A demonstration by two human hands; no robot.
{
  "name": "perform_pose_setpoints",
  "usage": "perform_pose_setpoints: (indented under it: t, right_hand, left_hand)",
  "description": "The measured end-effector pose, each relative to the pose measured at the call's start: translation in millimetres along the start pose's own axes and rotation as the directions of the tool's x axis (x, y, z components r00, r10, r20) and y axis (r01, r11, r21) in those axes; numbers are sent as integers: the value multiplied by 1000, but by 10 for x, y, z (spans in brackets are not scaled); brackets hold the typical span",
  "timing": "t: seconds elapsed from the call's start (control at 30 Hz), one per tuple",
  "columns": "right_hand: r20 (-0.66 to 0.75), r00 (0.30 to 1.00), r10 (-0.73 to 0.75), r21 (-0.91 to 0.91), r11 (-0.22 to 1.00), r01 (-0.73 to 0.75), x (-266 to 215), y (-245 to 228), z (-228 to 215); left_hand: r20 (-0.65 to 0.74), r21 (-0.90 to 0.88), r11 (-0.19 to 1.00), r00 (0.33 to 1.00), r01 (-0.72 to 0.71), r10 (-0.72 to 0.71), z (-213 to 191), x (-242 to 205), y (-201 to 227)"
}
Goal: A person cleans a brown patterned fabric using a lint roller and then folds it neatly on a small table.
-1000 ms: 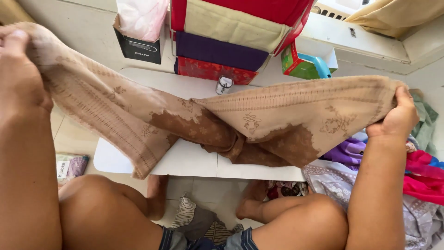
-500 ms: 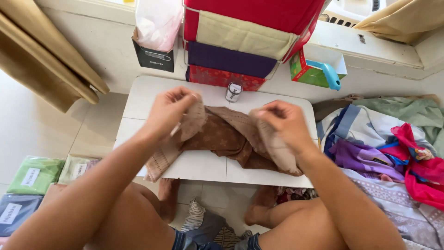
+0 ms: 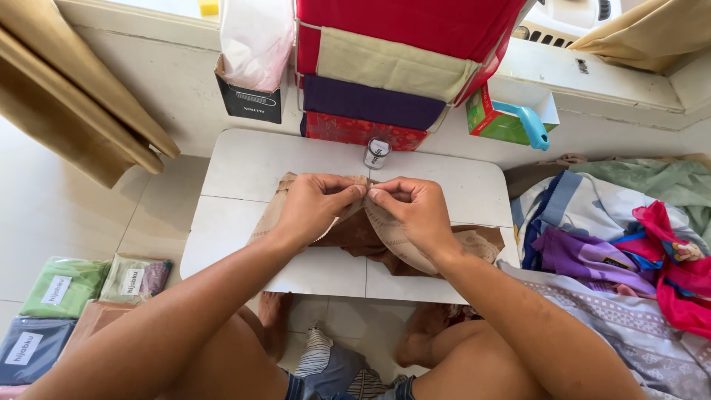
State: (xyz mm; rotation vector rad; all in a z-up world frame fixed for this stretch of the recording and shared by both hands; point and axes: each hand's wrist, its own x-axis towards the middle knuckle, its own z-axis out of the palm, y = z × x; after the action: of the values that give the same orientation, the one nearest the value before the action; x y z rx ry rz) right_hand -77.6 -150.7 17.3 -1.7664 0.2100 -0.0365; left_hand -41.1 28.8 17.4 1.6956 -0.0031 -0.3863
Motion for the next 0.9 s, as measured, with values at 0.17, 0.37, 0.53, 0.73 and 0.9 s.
perform_pose_setpoints:
  t: [0.17, 0.37, 0.53, 0.73, 0.9]
  right_hand:
    - [-1, 998, -56, -55, 997, 56, -80, -45, 36]
    - [-18, 993, -116, -109, 987, 114, -104, -54, 83]
    - [17, 996, -83, -72, 994, 84, -162, -76, 94]
    - [256, 967, -11, 210, 977, -45, -43, 198, 12]
    - [79, 957, -280, -59, 957, 284, 76, 202, -130]
  left_hand:
    - [10, -6, 1000, 1000, -2, 2, 4, 38, -44]
    - [42, -61, 998, 999, 7, -5, 11, 46, -60]
    - [61, -56, 998, 998, 29, -26, -7, 15, -46]
    - [80, 56, 996, 995, -70, 65, -124, 2, -103]
    - [116, 385, 831, 914, -401, 388, -302, -297, 154]
